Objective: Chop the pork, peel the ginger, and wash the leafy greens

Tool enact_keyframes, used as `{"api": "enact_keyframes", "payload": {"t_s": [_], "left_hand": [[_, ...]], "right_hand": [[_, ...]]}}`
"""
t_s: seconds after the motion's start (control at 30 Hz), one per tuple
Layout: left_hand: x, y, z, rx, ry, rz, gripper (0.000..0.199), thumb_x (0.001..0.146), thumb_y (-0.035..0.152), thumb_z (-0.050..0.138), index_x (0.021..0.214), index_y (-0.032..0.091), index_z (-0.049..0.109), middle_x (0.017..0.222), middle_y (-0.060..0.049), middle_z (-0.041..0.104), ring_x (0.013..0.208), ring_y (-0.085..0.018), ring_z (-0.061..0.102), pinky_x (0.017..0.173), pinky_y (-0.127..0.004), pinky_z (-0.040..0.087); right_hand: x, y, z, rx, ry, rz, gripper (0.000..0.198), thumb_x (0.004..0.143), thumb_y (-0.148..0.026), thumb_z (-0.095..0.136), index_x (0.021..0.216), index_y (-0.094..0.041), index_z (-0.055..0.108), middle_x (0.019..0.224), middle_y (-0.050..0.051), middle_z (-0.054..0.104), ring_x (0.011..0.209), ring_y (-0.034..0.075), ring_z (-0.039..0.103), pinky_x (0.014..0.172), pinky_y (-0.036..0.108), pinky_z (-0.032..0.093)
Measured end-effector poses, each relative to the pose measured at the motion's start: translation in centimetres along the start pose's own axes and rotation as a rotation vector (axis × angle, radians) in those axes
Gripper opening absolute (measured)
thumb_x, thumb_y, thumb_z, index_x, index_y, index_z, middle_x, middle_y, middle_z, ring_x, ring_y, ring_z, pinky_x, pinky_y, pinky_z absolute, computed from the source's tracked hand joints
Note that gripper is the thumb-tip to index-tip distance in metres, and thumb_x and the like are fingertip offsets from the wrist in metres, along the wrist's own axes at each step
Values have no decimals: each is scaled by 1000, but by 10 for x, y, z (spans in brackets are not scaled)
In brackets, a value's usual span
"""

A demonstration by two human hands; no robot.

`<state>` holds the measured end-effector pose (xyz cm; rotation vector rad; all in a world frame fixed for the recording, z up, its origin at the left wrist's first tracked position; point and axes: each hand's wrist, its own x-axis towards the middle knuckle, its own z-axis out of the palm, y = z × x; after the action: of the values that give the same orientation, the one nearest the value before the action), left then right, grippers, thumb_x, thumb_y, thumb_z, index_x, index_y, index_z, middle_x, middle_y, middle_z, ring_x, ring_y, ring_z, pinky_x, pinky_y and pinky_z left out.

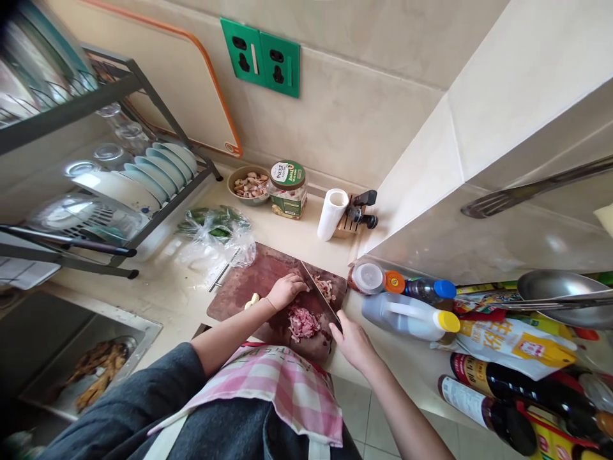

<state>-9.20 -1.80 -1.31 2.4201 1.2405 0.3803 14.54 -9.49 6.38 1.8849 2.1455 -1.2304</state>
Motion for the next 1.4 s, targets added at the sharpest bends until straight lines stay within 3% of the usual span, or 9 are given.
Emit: {"api": "enact_keyframes", "payload": {"t_s": [0.17,0.43,0.67,0.8,0.93,1.13,1.4], "left_hand": [[-1,0,-1,13,-12,-5,22,89,23,46,89,19,68,84,-5,63,83,-15,54,78,-26,45],[0,1,3,4,-12,22,21,87,19,47,89,19,68,85,-5,65,83,-15,55,80,-28,45],[-2,-1,-20,-42,76,-56,25,87,21,46,97,19,69,91,-8,67,91,-19,58,85,-34,45],[-11,-17,-45,-91,-74,67,29,83,23,53,109,22,63,109,-7,64,103,-19,56,90,-33,42],[-18,-24,-53,-33,-214,157,27,81,21,54,106,23,63,107,-6,64,104,-18,55,90,-30,41],[-11,-7,-27,112,8,-113,18,85,28,51,92,17,63,94,-8,63,87,-19,58,80,-32,43],[0,5,-12,-42,152,-202,26,89,31,46,79,18,66,82,-5,63,80,-15,58,77,-27,46]], "right_hand": [[-26,19,-16,0,-57,-10,29,88,-40,34,98,-20,52,77,5,64,70,20,60,61,26,38],[18,-2,21,18,26,30,27,89,-33,37,105,-17,51,82,8,66,74,18,62,63,24,39],[-7,22,16,120,74,77,43,87,-45,36,112,-16,53,75,6,66,70,20,64,59,26,43],[-22,32,14,94,74,21,42,87,-47,34,107,-17,55,88,10,67,82,22,64,68,29,45],[-24,34,15,30,34,-4,38,88,-45,31,99,-17,55,79,9,66,75,23,63,65,30,44],[-22,27,28,60,82,78,39,87,-45,31,103,-18,54,85,10,67,77,23,64,64,28,43],[-24,2,31,-17,97,53,33,91,-42,27,97,-19,50,78,8,67,73,23,64,58,27,37]]}}
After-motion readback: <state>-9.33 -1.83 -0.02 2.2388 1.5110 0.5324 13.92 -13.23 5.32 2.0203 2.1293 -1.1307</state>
